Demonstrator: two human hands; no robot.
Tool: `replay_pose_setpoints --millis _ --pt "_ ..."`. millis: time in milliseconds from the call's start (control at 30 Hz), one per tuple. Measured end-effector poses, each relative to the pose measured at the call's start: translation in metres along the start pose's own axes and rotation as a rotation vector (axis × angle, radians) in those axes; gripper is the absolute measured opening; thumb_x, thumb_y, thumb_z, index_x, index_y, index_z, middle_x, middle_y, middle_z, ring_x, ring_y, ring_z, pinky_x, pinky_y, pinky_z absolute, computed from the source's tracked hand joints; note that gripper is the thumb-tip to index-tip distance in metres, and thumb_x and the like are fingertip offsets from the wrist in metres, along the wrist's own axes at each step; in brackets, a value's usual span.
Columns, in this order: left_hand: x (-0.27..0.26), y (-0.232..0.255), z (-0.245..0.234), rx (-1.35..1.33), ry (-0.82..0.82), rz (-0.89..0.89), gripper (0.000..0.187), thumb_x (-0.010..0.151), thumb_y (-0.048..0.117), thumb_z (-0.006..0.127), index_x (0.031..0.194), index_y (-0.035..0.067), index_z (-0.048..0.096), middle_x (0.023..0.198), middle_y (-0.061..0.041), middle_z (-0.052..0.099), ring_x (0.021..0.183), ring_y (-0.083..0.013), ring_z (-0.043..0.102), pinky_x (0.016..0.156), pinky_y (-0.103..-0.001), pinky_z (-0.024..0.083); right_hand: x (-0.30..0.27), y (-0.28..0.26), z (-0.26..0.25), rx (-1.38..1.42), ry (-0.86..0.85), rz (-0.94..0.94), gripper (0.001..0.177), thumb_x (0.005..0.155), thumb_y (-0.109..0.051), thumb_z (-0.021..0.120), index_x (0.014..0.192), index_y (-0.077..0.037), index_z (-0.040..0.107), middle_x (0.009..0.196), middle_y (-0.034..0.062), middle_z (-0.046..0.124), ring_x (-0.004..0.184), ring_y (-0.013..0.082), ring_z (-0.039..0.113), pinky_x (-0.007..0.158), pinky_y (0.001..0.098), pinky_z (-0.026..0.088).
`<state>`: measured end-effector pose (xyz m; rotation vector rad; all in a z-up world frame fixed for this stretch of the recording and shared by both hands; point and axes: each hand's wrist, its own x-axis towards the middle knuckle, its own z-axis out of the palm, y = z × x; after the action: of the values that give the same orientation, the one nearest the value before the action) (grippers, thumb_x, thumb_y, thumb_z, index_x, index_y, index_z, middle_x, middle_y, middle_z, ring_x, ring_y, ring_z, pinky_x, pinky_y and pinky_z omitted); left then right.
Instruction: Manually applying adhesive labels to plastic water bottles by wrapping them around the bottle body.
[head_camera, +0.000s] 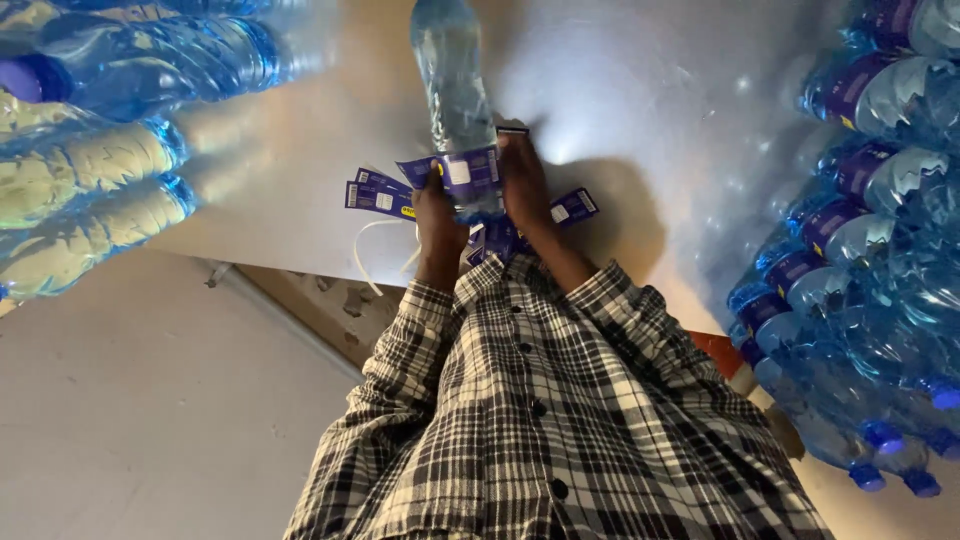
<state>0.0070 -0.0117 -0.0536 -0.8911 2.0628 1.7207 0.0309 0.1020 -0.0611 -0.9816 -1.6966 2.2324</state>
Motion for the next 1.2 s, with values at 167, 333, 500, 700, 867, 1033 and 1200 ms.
replay_pose_setpoints --millis 167,333,500,700,867,1033,1200 --pt "-0.009 0.039 -0.009 0.110 -0.239 -0.036 0.022 0.104 0.020 0.068 0.116 0.003 0.075 0.094 -0.017 0.080 0.085 -0.0301 0.078 0.084 -0.045 0.059 0.022 -0.004 -0.022 -0.262 -0.190 0.300 0.049 0.109 -0.069 0.061 0.113 -0.021 0.062 0.097 0.0048 0.064 0.092 0.0219 0.068 0.086 0.0428 0.046" --pt "-0.014 0.036 -0.019 0.451 -0.275 0.144 0.044 0.107 0.021 0.071 0.147 0.006 0.061 0.105 -0.028 0.080 0.103 -0.0489 0.075 0.091 -0.053 0.058 0.026 -0.020 -0.062 -0.183 -0.612 0.403 0.056 0.108 -0.036 0.076 0.153 -0.009 0.054 0.122 0.0062 0.063 0.109 0.0181 0.072 0.090 0.0373 0.060" --pt "0.019 -0.012 -0.023 0.678 -0.347 0.546 0.047 0.103 0.029 0.074 0.147 0.016 0.061 0.108 -0.013 0.086 0.087 -0.0435 0.080 0.068 -0.053 0.053 0.100 -0.023 -0.028 -0.109 -0.379 0.530 0.062 0.084 -0.022 0.087 0.138 -0.022 0.057 0.122 -0.0008 0.074 0.107 0.0173 0.075 0.093 0.0388 0.061" --pt "-0.011 0.024 0.014 -0.452 -0.107 -0.056 0.023 0.094 0.032 0.086 0.095 0.012 0.074 0.089 -0.004 0.077 0.081 -0.0170 0.071 0.073 -0.036 0.059 0.124 -0.042 0.031 -0.451 -0.428 0.270 0.046 0.087 -0.060 0.080 0.109 -0.020 0.070 0.080 -0.0050 0.073 0.066 0.0103 0.066 0.066 0.0306 0.054" --pt "0.000 0.011 0.010 -0.446 -0.070 -0.046 0.038 0.089 0.031 0.099 0.107 0.012 0.071 0.094 -0.007 0.069 0.092 -0.0221 0.069 0.095 -0.044 0.055 0.091 -0.032 0.017 0.253 -0.078 0.515 0.090 0.091 -0.064 0.087 0.162 -0.019 0.055 0.150 0.0170 0.067 0.121 0.0324 0.074 0.092 0.0461 0.064" --pt "-0.077 0.102 0.022 -0.659 -0.565 -0.167 0.071 0.094 0.053 0.091 0.147 0.015 0.064 0.123 -0.010 0.071 0.108 -0.0231 0.071 0.099 -0.046 0.060 0.083 -0.077 -0.016 0.876 -0.487 0.385 0.094 0.089 -0.084 0.060 0.127 0.000 0.076 0.118 0.0285 0.081 0.103 0.0498 0.082 0.087 0.0661 0.070" --pt "-0.050 0.030 0.028 -0.716 -0.758 -0.052 0.049 0.105 0.048 0.080 0.132 0.009 0.070 0.111 -0.012 0.077 0.100 -0.0210 0.078 0.093 -0.040 0.066 0.057 -0.079 -0.060 0.845 -0.444 0.230 0.099 0.089 -0.087 0.057 0.139 -0.002 0.070 0.133 0.0259 0.075 0.116 0.0478 0.077 0.100 0.0655 0.065"
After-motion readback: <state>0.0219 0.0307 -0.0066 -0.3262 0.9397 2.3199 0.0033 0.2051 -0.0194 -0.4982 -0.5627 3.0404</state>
